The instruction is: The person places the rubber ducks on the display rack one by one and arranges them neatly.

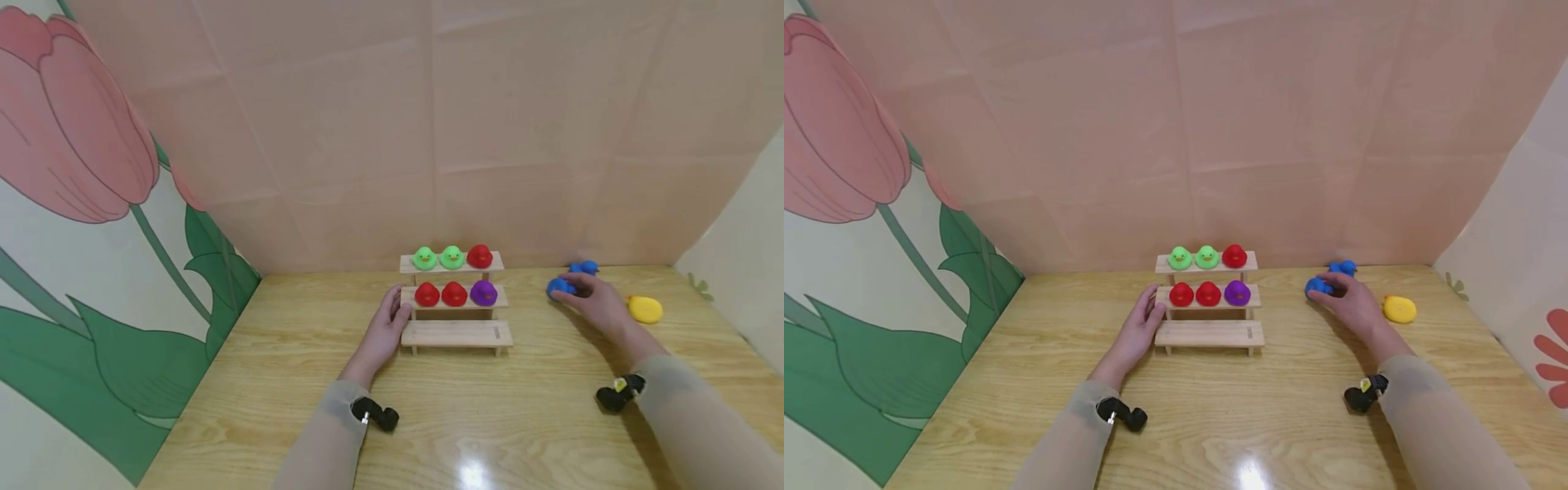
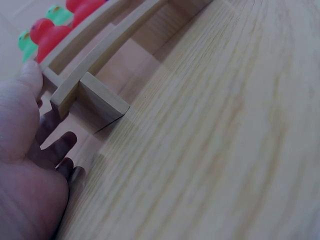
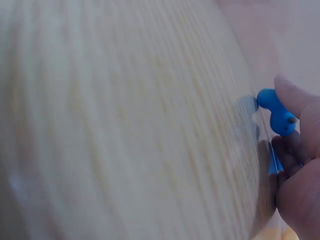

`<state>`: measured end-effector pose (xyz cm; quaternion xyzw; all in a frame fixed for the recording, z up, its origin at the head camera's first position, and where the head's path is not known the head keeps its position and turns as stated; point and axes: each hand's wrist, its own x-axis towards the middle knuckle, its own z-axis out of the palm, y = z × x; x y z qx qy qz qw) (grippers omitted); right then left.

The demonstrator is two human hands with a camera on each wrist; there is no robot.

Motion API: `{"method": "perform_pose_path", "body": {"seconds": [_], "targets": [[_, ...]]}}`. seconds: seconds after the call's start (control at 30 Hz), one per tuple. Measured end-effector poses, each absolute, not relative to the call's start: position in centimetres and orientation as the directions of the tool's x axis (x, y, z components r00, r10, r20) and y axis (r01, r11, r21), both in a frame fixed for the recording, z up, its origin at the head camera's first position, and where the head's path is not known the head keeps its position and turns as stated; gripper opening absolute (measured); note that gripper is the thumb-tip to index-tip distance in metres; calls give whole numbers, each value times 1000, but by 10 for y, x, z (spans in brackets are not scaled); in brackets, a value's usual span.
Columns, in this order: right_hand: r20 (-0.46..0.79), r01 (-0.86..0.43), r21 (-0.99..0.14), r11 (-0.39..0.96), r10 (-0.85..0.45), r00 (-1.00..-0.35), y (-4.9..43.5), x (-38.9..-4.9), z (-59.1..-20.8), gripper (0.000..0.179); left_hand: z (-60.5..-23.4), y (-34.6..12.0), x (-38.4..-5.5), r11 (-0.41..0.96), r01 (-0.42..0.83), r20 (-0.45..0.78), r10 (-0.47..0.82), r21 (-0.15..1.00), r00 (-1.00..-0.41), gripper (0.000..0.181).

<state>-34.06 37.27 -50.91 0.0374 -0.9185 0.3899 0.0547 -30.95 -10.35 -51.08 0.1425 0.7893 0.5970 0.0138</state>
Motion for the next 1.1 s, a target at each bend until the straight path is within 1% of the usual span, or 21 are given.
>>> {"method": "perform_pose_path", "body": {"seconds": [0.2, 0.37, 0.5, 0.6, 0.73, 0.83, 1.1], "targets": [[118, -92, -735, 672, -7, -993, 373, -340, -507, 80, -512, -104, -309, 232, 211, 154, 242, 949, -958, 71], [133, -112, -739, 664, -18, -991, 371, -341, -506, 73, -513, -104, -310, 230, 215, 158, 246, 949, -956, 68], [156, -141, -739, 659, -35, -987, 369, -342, -505, 67, -513, -104, -310, 240, 213, 154, 242, 947, -958, 70], [154, -141, -735, 663, -39, -987, 369, -342, -506, 69, -512, -103, -310, 244, 209, 150, 238, 947, -960, 71], [110, -112, -750, 652, -45, -993, 370, -340, -507, 76, -511, -102, -309, 246, 204, 145, 236, 948, -961, 71], [86, -102, -760, 642, -57, -995, 369, -339, -507, 77, -511, -102, -309, 247, 204, 146, 232, 947, -962, 70], [86, -140, -755, 641, -115, -990, 369, -338, -507, 71, -512, -103, -309, 249, 208, 150, 232, 946, -961, 71]]}}
